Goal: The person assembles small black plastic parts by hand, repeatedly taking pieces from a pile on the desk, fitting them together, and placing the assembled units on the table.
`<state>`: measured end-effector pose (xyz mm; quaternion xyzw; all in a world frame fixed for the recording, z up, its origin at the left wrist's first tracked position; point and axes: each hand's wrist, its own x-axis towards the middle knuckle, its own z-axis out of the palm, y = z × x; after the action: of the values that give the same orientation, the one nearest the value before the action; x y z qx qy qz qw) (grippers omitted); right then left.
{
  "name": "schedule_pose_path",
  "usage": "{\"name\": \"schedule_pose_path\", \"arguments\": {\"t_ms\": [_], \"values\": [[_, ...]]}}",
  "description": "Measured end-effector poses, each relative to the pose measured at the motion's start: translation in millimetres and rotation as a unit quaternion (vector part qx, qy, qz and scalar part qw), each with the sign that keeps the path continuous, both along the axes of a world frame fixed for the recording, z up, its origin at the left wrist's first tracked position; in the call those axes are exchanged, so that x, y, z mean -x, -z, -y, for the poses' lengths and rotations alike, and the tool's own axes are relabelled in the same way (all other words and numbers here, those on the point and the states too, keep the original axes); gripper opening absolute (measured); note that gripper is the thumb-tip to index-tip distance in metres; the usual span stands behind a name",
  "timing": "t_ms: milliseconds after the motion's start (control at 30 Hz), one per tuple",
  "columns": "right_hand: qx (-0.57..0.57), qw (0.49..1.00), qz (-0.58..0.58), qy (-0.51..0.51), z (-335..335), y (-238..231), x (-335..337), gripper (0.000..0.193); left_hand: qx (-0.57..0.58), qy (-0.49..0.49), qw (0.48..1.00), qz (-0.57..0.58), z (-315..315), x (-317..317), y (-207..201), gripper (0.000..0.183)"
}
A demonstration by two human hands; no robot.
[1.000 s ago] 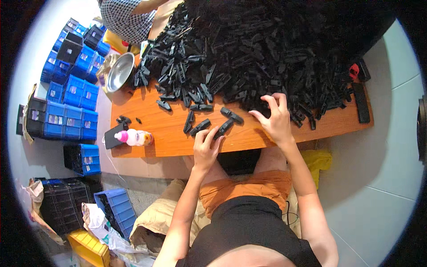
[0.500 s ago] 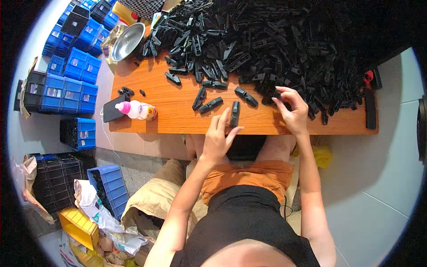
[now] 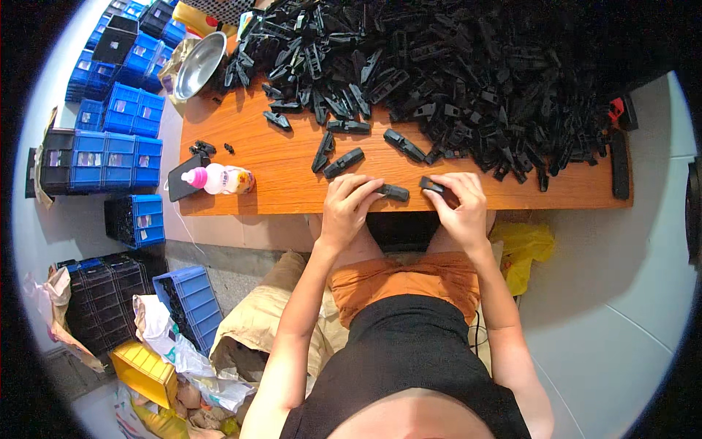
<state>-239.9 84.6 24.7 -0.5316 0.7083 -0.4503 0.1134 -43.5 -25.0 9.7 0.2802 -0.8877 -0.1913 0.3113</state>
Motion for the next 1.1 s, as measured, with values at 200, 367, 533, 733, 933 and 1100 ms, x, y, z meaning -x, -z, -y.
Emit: {"name": "schedule_pose_path", "arguments": {"t_ms": [200,367,533,733,933,1100], "values": [[0.043,0.991,0.095,-0.088,14,6,-15,0.026,-0.046,-0.010,0.998,-0.037,1,3,-1,0.030],[0.046,0.989,-0.009,-0.144,12,7,1,0.029,-0.058,-0.008,0.997,-0.052,2,1,1,0.030],[0.051,0.982,-0.035,-0.177,16,6,6,0.030,-0.059,-0.004,0.996,-0.060,5,0,3,0.030],[0.047,0.974,-0.064,-0.213,21,5,-3,0.030,-0.056,0.018,0.996,-0.068,4,1,5,0.032],[0.077,0.981,-0.059,-0.169,20,7,-5,0.029,-0.025,0.020,0.999,-0.030,4,-1,-8,0.033],[0.047,0.955,-0.070,-0.284,-6,-3,-1,0.029,0.097,-0.173,0.976,0.093,15,-4,-24,0.043]]}}
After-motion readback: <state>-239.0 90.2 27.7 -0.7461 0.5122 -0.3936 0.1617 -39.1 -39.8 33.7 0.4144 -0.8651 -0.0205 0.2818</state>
